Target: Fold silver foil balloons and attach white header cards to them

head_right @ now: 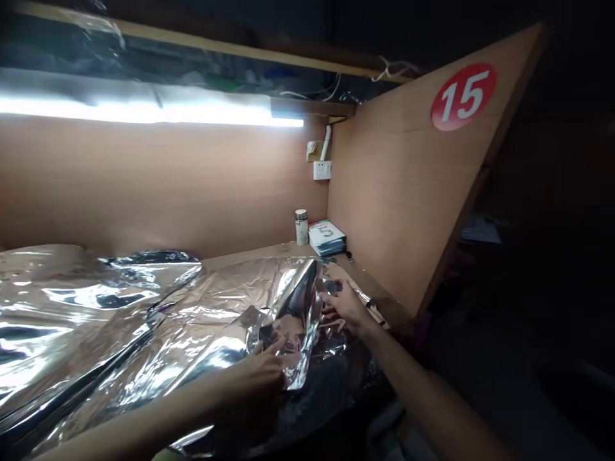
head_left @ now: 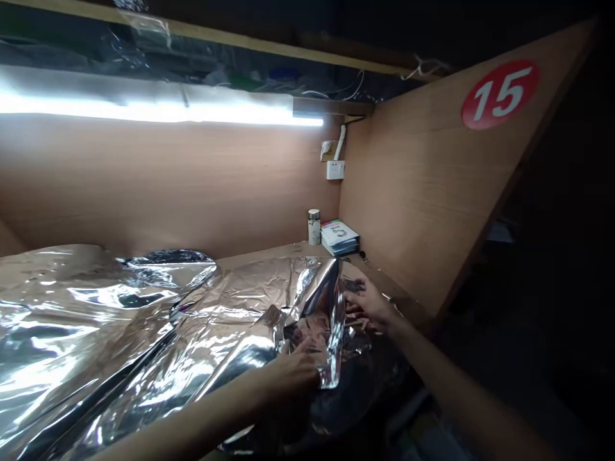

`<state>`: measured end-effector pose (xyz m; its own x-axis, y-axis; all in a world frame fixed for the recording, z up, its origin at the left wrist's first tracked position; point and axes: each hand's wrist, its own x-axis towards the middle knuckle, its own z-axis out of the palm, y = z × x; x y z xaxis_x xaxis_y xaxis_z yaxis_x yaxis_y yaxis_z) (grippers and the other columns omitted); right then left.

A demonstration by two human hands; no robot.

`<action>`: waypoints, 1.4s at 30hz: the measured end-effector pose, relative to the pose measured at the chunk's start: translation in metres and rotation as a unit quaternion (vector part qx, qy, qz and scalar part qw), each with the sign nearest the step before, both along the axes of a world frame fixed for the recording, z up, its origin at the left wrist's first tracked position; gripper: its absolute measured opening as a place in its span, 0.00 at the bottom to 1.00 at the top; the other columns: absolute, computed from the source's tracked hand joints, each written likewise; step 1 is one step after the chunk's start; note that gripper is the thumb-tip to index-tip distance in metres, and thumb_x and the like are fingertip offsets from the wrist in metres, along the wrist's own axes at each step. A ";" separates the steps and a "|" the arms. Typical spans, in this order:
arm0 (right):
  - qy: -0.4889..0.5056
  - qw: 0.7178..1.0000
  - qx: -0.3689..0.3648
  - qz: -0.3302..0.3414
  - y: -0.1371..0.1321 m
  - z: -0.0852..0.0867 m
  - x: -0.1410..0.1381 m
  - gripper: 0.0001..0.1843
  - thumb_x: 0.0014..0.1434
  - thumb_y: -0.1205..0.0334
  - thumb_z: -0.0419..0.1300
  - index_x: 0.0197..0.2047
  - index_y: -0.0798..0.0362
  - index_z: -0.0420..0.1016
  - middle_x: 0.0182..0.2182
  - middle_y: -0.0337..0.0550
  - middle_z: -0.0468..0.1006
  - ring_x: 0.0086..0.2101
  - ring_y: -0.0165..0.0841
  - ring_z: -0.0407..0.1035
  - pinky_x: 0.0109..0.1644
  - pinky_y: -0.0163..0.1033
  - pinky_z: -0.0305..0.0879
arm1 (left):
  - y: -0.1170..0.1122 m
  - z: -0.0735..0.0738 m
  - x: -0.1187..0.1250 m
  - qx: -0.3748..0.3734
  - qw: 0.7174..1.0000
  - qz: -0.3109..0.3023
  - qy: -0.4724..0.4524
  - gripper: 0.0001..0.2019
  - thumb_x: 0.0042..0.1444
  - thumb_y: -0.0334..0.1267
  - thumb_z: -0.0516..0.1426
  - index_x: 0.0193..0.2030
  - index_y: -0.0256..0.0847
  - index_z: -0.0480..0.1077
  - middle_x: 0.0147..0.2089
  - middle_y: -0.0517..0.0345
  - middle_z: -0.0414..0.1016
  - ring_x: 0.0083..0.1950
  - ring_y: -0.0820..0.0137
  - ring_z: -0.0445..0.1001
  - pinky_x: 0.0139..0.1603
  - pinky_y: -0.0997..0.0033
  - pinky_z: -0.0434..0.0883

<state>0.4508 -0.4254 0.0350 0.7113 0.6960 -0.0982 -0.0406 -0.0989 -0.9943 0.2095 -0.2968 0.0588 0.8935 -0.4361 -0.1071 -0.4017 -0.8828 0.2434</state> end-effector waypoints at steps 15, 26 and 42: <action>-0.513 0.752 -0.385 0.151 -0.046 -0.011 -0.035 0.31 0.68 0.44 0.56 0.68 0.51 0.68 0.69 0.56 0.65 0.66 0.55 0.60 0.67 0.64 0.51 | 0.116 -0.054 -0.096 0.082 0.911 0.402 -0.037 0.38 0.65 0.65 0.50 0.72 0.42 0.65 0.76 0.37 0.59 0.75 0.38 0.56 0.70 0.34 0.55; -0.559 0.743 -0.349 0.118 -0.036 -0.009 -0.052 0.18 0.64 0.59 0.62 0.57 0.45 0.78 0.59 0.55 0.73 0.60 0.51 0.65 0.61 0.55 0.59 | 0.077 0.049 -0.087 -0.334 0.871 0.355 0.060 0.23 0.63 0.60 0.58 0.55 0.47 0.76 0.66 0.53 0.73 0.69 0.52 0.66 0.66 0.56 0.67; -0.681 0.694 -0.011 0.235 -0.073 -0.062 -0.150 0.32 0.69 0.62 0.60 0.74 0.43 0.59 0.71 0.51 0.64 0.69 0.51 0.58 0.70 0.62 0.55 | 0.056 0.004 -0.043 -0.151 0.986 0.064 0.041 0.14 0.66 0.33 0.53 0.54 0.47 0.77 0.62 0.51 0.76 0.70 0.58 0.68 0.74 0.55 0.62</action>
<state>0.3006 -0.4984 -0.0270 -0.1492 0.8918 0.4272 0.9766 0.2005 -0.0774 0.1667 -0.2405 0.0627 0.9371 -0.3431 -0.0639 -0.2596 -0.8076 0.5295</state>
